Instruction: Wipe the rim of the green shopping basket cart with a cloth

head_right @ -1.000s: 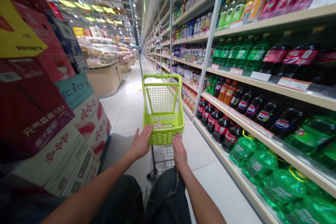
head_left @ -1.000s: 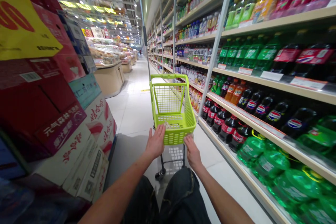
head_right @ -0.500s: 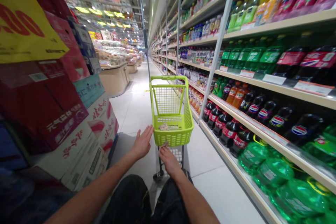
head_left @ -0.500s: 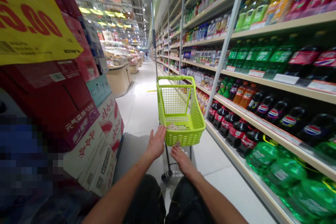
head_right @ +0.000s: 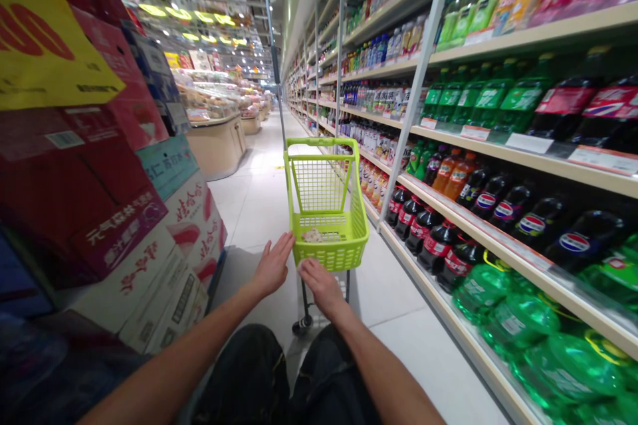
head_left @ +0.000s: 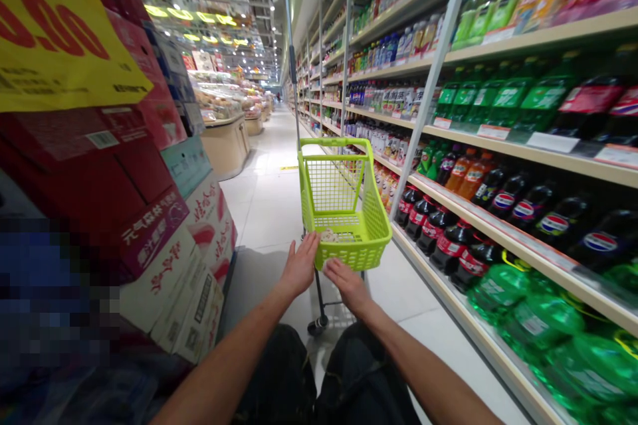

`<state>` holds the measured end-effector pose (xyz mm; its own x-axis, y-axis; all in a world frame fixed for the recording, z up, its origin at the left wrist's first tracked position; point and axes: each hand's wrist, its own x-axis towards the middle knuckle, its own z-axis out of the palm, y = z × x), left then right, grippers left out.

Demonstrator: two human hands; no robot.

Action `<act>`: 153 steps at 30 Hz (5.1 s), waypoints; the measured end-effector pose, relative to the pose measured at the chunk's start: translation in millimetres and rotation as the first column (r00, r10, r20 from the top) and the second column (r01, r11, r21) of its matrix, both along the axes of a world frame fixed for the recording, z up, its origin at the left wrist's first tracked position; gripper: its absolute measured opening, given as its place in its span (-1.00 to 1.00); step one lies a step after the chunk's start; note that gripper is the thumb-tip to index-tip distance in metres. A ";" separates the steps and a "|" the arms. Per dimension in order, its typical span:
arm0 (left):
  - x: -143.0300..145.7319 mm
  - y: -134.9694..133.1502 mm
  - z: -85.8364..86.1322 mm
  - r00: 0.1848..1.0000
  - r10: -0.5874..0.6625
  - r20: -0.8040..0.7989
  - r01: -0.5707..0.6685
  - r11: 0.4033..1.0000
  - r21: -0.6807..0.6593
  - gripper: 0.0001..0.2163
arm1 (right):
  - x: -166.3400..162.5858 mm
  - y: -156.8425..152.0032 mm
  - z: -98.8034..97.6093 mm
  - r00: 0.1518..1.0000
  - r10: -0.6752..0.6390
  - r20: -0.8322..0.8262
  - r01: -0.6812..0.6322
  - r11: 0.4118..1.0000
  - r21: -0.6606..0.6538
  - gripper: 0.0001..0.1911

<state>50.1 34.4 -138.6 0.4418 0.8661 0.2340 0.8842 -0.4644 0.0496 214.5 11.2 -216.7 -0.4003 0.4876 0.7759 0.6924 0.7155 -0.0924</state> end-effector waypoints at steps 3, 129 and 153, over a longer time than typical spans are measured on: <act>6.3 0.0 0.2 1.000 0.016 0.019 -0.016 1.000 0.009 -0.39 | -1.2 5.9 23.8 0.997 -0.051 -0.061 0.051 0.999 -0.003 -0.57; -76.1 39.4 92.9 0.999 0.014 0.053 -0.038 0.873 0.487 -0.44 | -1.0 71.9 102.8 0.873 -0.468 -0.139 0.421 0.865 -0.272 -0.44; -17.9 46.2 76.1 0.998 -0.022 -0.059 0.039 0.949 0.313 -0.48 | 61.7 69.6 84.7 0.897 -0.441 0.035 0.435 0.862 -0.260 -0.30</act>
<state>32.2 80.6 -62.5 0.4861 0.7389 0.4666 0.8669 -0.4754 -0.1502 276.2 80.7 -132.0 -0.0817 0.7899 0.6078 0.9241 0.2885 -0.2507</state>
